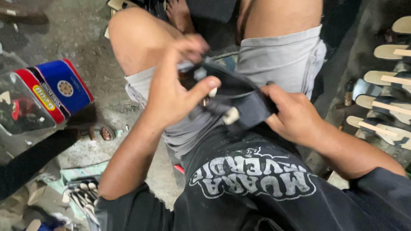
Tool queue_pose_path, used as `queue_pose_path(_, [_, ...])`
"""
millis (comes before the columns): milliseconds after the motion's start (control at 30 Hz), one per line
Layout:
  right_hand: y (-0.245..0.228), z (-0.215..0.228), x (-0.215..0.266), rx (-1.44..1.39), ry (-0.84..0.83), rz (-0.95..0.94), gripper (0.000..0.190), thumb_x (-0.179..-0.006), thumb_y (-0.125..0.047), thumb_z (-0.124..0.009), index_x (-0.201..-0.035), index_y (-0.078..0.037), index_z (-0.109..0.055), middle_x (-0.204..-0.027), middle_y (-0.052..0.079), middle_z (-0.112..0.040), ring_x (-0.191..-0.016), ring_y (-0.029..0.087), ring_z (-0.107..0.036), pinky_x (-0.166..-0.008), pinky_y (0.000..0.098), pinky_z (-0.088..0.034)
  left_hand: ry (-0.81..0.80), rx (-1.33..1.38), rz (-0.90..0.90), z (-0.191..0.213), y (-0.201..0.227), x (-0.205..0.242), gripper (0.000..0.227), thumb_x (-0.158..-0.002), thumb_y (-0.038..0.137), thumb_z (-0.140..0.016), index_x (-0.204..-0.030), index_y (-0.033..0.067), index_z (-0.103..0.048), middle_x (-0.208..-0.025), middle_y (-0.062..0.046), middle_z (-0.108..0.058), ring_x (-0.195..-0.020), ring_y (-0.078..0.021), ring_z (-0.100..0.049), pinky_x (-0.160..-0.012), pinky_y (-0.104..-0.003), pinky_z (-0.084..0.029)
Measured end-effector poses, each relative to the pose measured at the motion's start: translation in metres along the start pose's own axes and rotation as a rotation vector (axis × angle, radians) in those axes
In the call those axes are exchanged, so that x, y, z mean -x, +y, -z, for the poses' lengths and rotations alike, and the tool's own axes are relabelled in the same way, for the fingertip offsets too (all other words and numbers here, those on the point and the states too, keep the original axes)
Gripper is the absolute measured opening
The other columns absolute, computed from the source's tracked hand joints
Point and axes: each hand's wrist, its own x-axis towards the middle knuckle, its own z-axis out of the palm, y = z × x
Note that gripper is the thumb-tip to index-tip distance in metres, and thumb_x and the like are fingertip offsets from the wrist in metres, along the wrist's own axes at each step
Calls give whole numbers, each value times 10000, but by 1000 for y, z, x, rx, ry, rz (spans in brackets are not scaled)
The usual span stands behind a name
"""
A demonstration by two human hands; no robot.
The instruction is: The person sits on the floor and repeatedly presses the strap of a black sandal onto its sole, then places the sandal on a hot plate to heat the bond. This process is repeated for multiple sandals.
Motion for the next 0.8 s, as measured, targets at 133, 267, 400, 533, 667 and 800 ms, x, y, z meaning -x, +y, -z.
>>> queue_pose_path(133, [-30, -7, -1, 160, 82, 64, 587, -874, -295, -751, -1346, -8, -553, -1099, 217, -685, -888, 404, -700, -714, 456, -568, -96, 311, -55, -19, -2, -12, 1237, -784, 256, -978, -1618, 126, -74, -1560, -183, -334, -1473, -291, -419, -1229, -416, -435])
queue_pose_path(267, [-23, 2, -3, 301, -7, 129, 559, -900, -276, -733, -1396, -64, -587, -1031, 156, -674, -860, 373, -679, -683, 455, -546, -236, 524, 168, -26, -29, -25, 1313, -728, 313, -977, -1625, 132, -36, -1523, -175, -388, -1328, -306, -526, -1168, -412, -484])
queue_pose_path(400, [13, 7, 8, 598, -123, 105, 572, -828, -289, -749, -1386, -244, -630, -1023, 124, -639, -868, 326, -652, -746, 428, -549, -304, 535, 8, -34, -53, -26, 1228, -883, 235, -996, -1657, 130, -48, -1626, -179, -311, -1515, -279, -397, -1287, -390, -385])
queue_pose_path(533, [44, 13, 23, 358, -15, 64, 577, -808, -126, -734, -1362, -109, -575, -1161, 162, -644, -967, 352, -659, -817, 420, -547, -301, 395, -93, -42, -60, -23, 1210, -897, 316, -980, -1653, 150, -50, -1657, -189, -309, -1553, -299, -343, -1317, -391, -319])
queue_pose_path(667, [57, 21, 35, -249, 311, -212, 488, -941, -48, -721, -1408, -31, -580, -1048, 133, -638, -898, 250, -608, -831, 364, -506, -283, 125, -203, -43, -57, -19, 1050, -966, 343, -949, -1646, 207, -160, -1731, -214, -107, -1640, -333, -137, -1362, -441, -242])
queue_pose_path(800, [59, 20, 28, -396, 138, 103, 223, -898, -32, -752, -1113, -14, -695, -1082, 144, -698, -958, 198, -705, -863, 305, -560, -396, 184, -168, -40, -53, -19, 1382, -666, 533, -1051, -1633, 186, -125, -1702, -260, 56, -1634, -398, -25, -1387, -535, -238])
